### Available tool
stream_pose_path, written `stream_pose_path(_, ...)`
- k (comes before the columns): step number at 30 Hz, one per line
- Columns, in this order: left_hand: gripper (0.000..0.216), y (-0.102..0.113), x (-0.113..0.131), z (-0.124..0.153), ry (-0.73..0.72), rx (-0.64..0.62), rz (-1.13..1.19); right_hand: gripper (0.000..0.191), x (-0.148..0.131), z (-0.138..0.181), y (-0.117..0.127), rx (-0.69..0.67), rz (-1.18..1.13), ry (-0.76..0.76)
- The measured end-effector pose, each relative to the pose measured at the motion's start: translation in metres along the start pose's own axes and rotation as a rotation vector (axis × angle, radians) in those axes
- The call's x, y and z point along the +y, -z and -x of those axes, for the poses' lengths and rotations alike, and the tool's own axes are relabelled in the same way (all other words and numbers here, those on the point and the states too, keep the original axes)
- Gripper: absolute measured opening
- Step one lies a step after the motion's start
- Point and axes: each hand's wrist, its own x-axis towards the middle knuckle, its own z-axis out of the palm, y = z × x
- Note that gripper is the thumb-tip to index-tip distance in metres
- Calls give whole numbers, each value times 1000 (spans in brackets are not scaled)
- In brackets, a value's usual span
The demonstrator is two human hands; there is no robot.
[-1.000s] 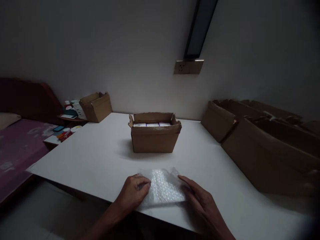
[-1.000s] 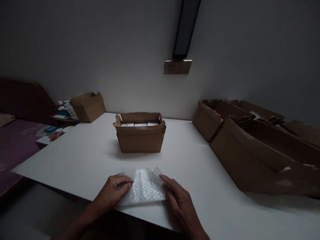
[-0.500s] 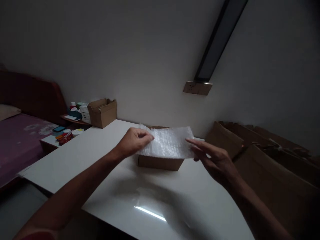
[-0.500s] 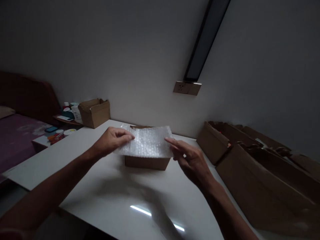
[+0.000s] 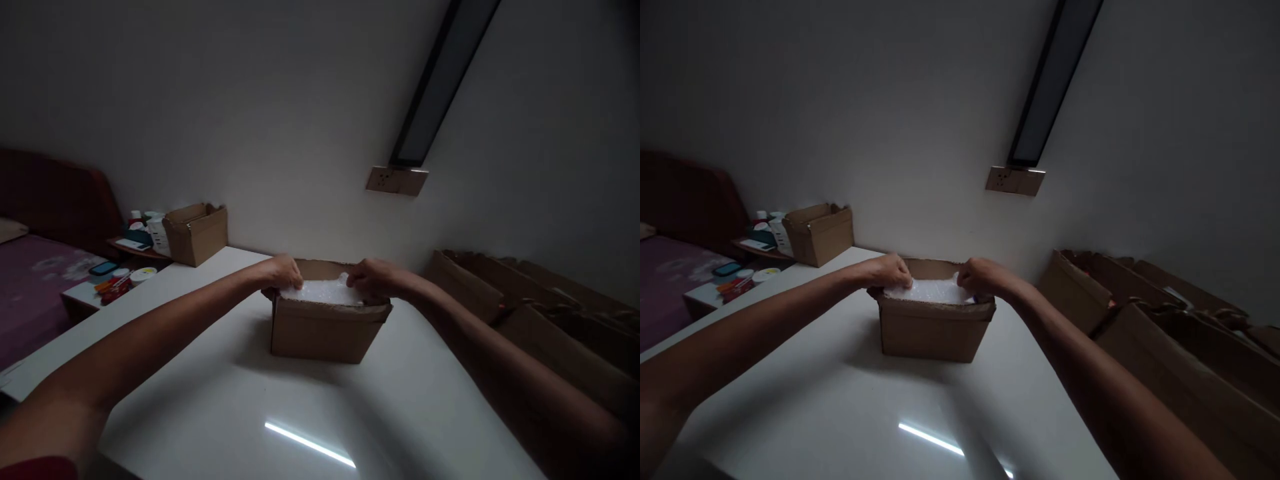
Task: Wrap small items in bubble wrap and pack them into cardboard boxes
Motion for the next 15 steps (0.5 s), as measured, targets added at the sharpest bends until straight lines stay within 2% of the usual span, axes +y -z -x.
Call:
stream_pose_path(3,9,-7,-1,0,-8,-47,-117,24,-1,-3,-10,-67,67,41)
stream_pose_path(7,6,1,-1,4,-116,-98,-204,19,-4,8,-9,-94,126,58)
stream_pose_path(9,13,8,-2,10,-187,-58,-233,16,-6,17,-2,-69,153,36)
stream_pose_path(13,22,11,-5,22,-313,147,-277,24,-10,31,7,76,197,-3)
stream_pose_path(15,21,7,-6,24,-371,134,-284,25,-13,31,6,97,175,36)
